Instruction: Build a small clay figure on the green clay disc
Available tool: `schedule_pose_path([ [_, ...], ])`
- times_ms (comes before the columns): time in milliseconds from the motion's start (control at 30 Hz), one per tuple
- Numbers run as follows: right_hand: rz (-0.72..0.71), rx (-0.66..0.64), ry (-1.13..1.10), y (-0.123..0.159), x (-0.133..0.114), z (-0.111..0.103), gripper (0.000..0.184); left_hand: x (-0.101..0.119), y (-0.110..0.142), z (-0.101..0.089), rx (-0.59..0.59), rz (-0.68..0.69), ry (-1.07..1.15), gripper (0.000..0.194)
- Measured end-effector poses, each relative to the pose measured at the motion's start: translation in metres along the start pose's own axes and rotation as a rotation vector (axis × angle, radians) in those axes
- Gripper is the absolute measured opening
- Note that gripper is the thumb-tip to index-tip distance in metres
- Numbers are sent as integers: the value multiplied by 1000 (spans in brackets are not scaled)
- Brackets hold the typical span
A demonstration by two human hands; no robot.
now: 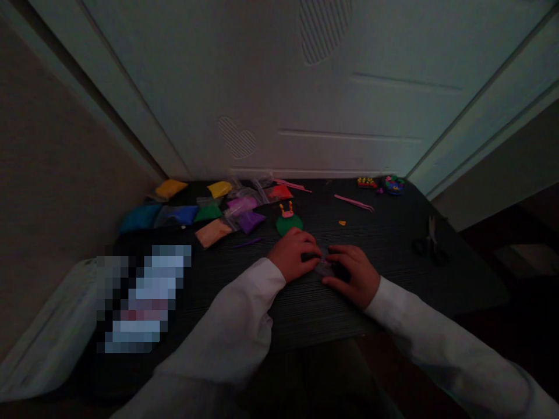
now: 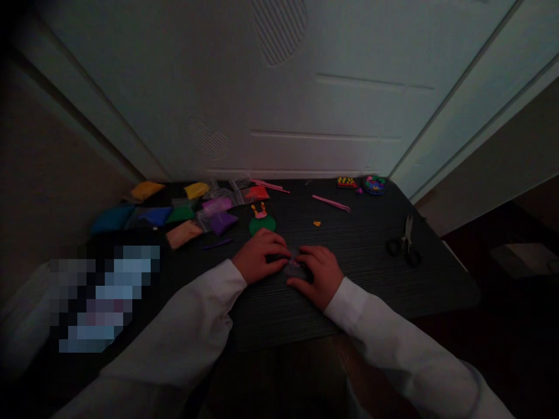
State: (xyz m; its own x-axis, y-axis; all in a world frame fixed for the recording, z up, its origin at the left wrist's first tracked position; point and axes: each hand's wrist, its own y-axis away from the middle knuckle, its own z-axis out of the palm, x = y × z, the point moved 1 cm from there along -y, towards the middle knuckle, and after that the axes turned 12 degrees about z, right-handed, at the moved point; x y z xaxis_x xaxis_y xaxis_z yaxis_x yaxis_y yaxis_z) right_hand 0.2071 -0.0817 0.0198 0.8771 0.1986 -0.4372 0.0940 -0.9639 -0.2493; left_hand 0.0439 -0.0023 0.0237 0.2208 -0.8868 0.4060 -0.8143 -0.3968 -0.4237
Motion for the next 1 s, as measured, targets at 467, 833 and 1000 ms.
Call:
schedule_pose_path([
  [467, 27, 48, 109, 18, 0, -5, 43, 4, 0, 2, 35, 0, 2, 19],
  [833, 121, 45, 99, 3, 0, -1, 30, 1, -1, -11, 251, -106, -62, 16],
  [1000, 107, 23, 87, 8, -5, -1, 31, -2, -1, -11, 278, -123, -61, 15],
])
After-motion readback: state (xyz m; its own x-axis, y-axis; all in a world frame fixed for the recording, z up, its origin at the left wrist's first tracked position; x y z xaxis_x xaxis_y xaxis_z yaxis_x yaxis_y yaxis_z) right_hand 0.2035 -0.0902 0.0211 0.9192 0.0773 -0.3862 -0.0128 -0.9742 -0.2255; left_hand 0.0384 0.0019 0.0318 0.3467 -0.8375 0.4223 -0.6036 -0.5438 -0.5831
